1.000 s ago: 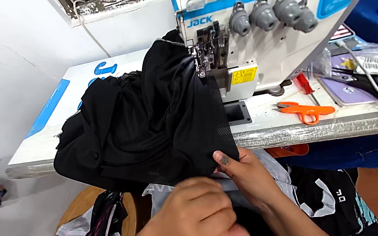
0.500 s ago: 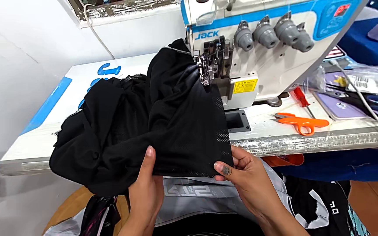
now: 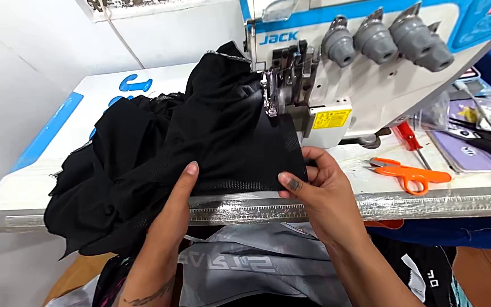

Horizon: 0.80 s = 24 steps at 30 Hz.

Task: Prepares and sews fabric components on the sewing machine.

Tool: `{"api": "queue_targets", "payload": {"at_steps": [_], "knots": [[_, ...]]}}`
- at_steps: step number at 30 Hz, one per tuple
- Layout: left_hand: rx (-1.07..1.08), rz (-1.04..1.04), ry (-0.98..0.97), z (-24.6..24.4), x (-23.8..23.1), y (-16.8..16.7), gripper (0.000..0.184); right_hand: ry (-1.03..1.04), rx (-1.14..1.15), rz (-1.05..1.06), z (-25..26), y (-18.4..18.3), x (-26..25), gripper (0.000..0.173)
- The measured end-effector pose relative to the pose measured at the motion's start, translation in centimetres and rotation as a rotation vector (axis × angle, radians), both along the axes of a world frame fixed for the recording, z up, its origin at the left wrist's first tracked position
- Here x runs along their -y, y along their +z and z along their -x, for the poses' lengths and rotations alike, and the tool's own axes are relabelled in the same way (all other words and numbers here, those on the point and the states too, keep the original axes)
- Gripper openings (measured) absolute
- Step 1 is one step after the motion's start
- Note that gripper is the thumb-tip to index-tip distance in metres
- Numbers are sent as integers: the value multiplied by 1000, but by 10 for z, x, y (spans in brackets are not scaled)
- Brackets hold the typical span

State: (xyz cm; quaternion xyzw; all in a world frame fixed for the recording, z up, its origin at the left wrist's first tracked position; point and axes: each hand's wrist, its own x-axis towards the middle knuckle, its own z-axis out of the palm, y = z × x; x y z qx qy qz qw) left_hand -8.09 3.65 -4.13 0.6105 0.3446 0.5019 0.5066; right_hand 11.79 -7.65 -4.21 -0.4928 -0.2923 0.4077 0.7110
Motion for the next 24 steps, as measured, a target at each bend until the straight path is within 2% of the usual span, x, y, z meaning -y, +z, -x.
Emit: {"api": "queue_targets", "payload": {"at_steps": [3, 5, 6, 7, 8, 9, 10, 11, 12, 14, 15, 17, 20, 24], "knots": [[-119, 17, -33, 8, -39, 5, 32, -53, 68, -27, -6, 4, -21, 46], [-468, 104, -83, 27, -67, 12, 43, -88, 148, -63, -9, 2, -33, 47], [-656, 105, -149, 38, -75, 16, 61, -96, 190, -83, -10, 1, -37, 46], [-810, 68, -281, 48, -75, 22, 71, -104, 231, -94, -10, 0, -40, 44], [-870, -9, -445, 52, -67, 32, 72, -111, 276, -104, -11, 0, -41, 40], [-809, -149, -596, 47, -51, 43, 69, -119, 311, -113, -11, -1, -42, 36], [-662, -318, -658, 30, -32, 52, 62, -121, 336, -118, -12, -2, -42, 33], [-554, -470, -574, 7, -13, 59, 52, -115, 352, -123, -12, -3, -41, 30], [-498, -605, -407, -19, -1, 62, 39, -118, 368, -135, -11, -4, -41, 29], [-549, -801, -109, -66, -5, 54, 22, -146, 426, -154, -9, -5, -41, 26], [-634, -849, -33, -80, -14, 47, 20, -169, 482, -160, -9, -5, -41, 26], [-750, -806, -15, -91, -29, 39, 22, -204, 579, -178, -11, -6, -44, 24], [-818, -687, -141, -91, -48, 43, 27, -248, 700, -233, -16, -10, -53, 19], [-890, -648, -255, -101, -81, 51, 27, -243, 773, -225, -23, -9, -52, 21]]}}
